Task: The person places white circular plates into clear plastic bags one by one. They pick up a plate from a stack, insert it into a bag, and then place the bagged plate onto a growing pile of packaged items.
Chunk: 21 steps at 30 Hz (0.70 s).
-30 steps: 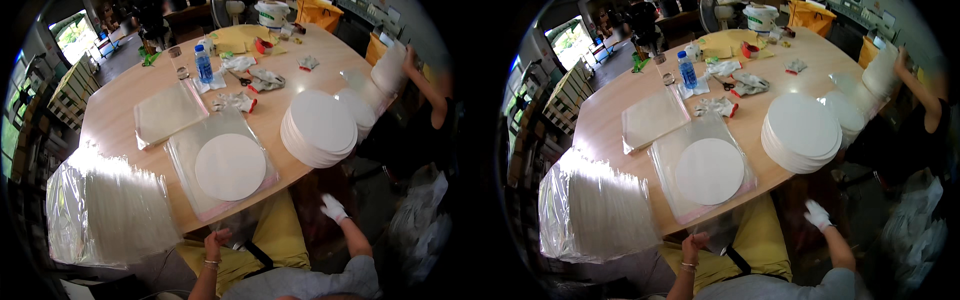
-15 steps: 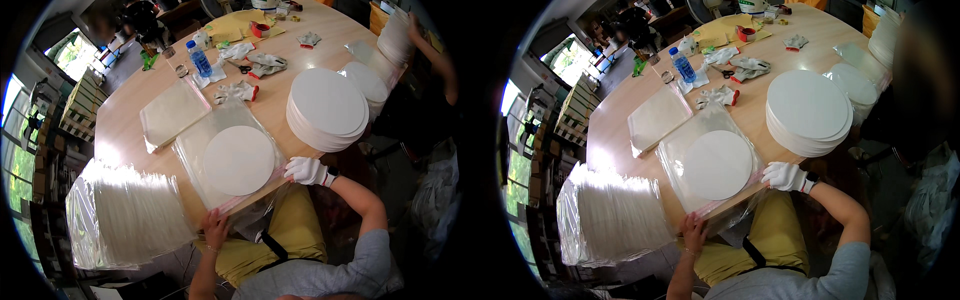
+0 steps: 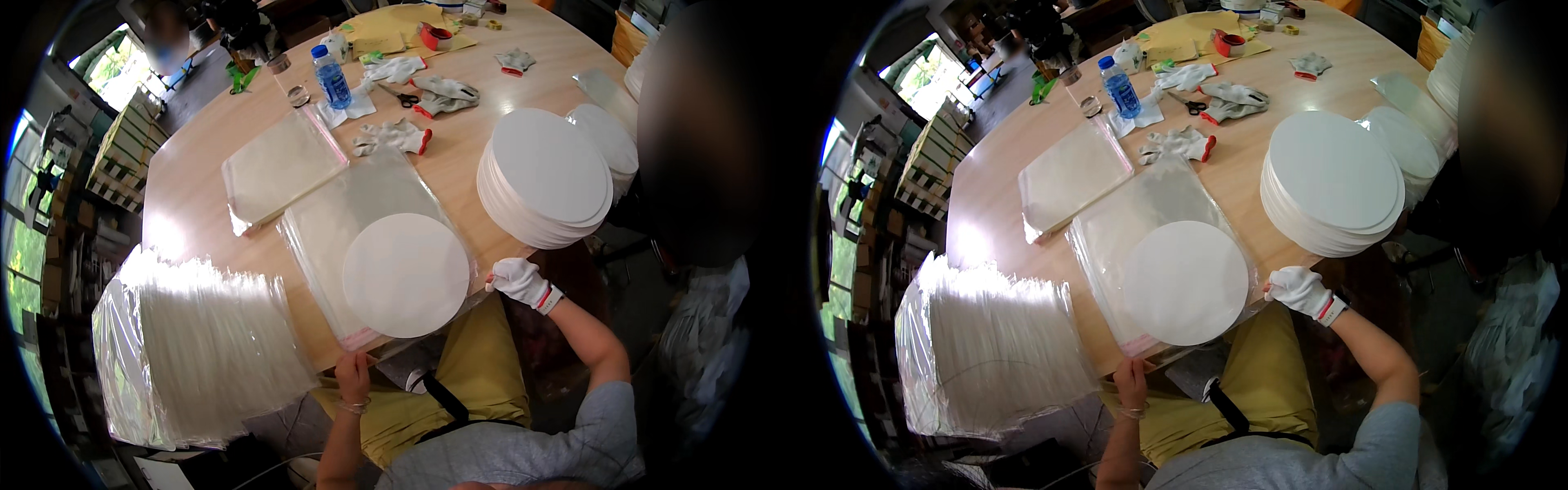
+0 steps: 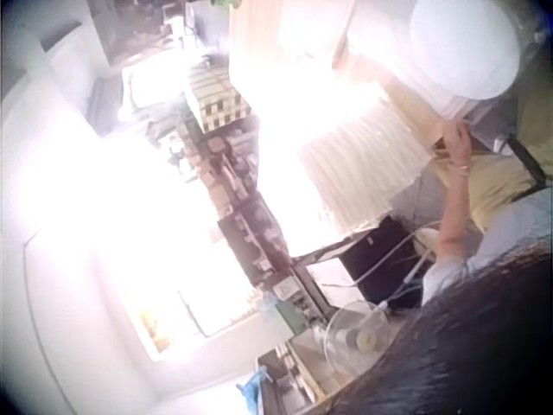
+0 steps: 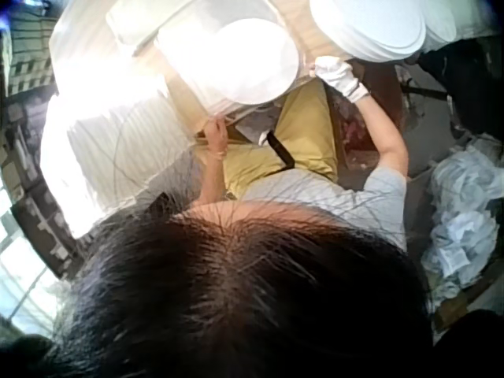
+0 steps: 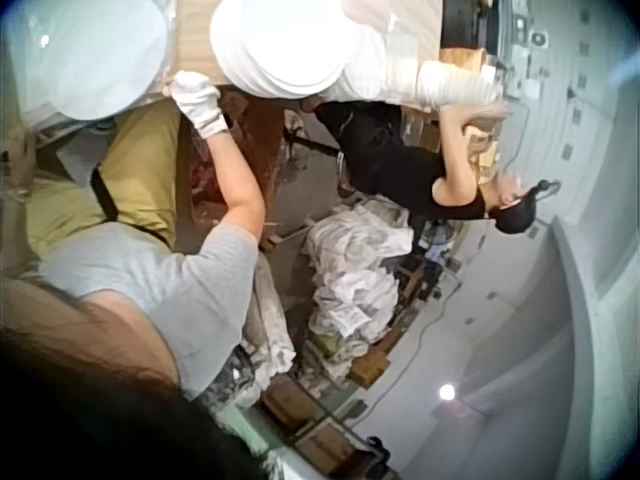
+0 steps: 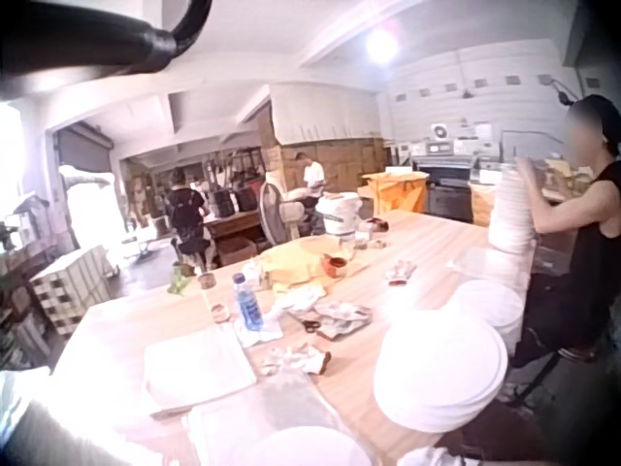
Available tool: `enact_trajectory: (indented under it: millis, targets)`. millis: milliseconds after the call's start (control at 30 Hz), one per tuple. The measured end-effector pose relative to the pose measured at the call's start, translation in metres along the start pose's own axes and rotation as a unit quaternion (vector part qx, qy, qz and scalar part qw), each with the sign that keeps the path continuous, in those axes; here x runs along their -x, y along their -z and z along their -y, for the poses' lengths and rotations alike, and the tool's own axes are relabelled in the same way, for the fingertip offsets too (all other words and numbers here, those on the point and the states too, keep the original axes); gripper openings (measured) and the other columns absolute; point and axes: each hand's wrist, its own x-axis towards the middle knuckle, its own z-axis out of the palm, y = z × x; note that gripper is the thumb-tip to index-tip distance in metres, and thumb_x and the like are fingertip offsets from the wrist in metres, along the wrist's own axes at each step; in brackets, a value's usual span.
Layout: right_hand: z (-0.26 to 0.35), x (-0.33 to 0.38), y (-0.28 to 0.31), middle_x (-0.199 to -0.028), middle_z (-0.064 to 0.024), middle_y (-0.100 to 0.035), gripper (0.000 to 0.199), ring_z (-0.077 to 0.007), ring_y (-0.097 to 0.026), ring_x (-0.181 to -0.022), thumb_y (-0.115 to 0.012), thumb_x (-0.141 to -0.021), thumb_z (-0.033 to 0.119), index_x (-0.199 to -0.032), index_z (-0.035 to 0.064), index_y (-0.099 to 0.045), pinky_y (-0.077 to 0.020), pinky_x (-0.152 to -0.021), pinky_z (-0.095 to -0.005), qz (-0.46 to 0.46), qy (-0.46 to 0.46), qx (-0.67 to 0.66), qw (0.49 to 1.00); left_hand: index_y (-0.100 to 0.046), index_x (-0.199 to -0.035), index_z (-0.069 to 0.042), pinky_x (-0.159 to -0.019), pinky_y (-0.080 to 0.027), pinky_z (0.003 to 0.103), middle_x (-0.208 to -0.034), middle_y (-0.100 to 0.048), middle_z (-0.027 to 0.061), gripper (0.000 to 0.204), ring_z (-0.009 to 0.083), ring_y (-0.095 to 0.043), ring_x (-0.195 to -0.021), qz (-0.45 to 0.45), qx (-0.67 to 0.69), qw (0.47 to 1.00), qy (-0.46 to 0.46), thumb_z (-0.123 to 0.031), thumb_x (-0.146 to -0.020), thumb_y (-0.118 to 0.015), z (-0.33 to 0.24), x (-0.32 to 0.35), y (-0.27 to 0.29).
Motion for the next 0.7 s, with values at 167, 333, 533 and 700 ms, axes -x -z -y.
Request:
enact_trajectory:
  millis: [167,333,533,700]
  targets:
    - [0.012,-0.001,-0.01,-0.068,-0.0092,-0.062,0.01,-0.0283,-0.061,-0.065,-0.061,-0.075,0.016,-0.072,0.0073,-0.058,-0.0482,-0.06,-0.0373,-0.003,-0.096,0.073,0.993,-0.058,-0.065,-0.006,-0.057,-0.042,0.037,-0.06,-0.06,0.0074,0.03,0.0275,-0.055,-0.056,-0.029,-0.076,0.995,0.06,-0.018,-0.091,-0.047,-0.009,-0.004,-0.006]
    - [0.013,-0.001,-0.017,-0.067,-0.0088,-0.061,0.008,-0.0273,-0.06,-0.067,-0.06,-0.074,0.012,-0.07,0.0062,-0.057,-0.0469,-0.062,-0.037,-0.087,-0.053,-0.066,0.993,-0.053,-0.066,-0.006,-0.057,-0.042,0.037,-0.059,-0.06,0.007,0.029,0.0283,-0.055,-0.055,-0.057,-0.081,0.993,0.061,-0.017,-0.092,-0.047,-0.006,-0.002,-0.007]
    - [0.003,0.004,-0.018,-0.065,-0.0072,-0.058,0.007,-0.028,-0.058,-0.065,-0.061,-0.067,0.006,-0.068,0.0049,-0.054,-0.0461,-0.062,-0.0368,-0.121,0.022,-0.023,0.992,-0.052,-0.068,-0.006,-0.058,-0.042,0.038,-0.059,-0.06,0.0058,0.027,0.0281,-0.055,-0.055,-0.071,-0.087,0.992,0.054,-0.018,-0.092,-0.048,-0.003,0.0,-0.01]
    - [0.008,-0.005,-0.024,-0.062,-0.0092,-0.055,0.01,-0.0296,-0.055,-0.061,-0.062,-0.065,0.006,-0.066,0.0039,-0.052,-0.045,-0.059,-0.0383,-0.19,0.047,0.014,0.981,-0.052,-0.068,-0.007,-0.058,-0.042,0.038,-0.059,-0.061,0.0053,0.027,0.0282,-0.055,-0.056,-0.083,-0.122,0.988,0.045,-0.019,-0.092,-0.048,-0.005,0.0,-0.012]
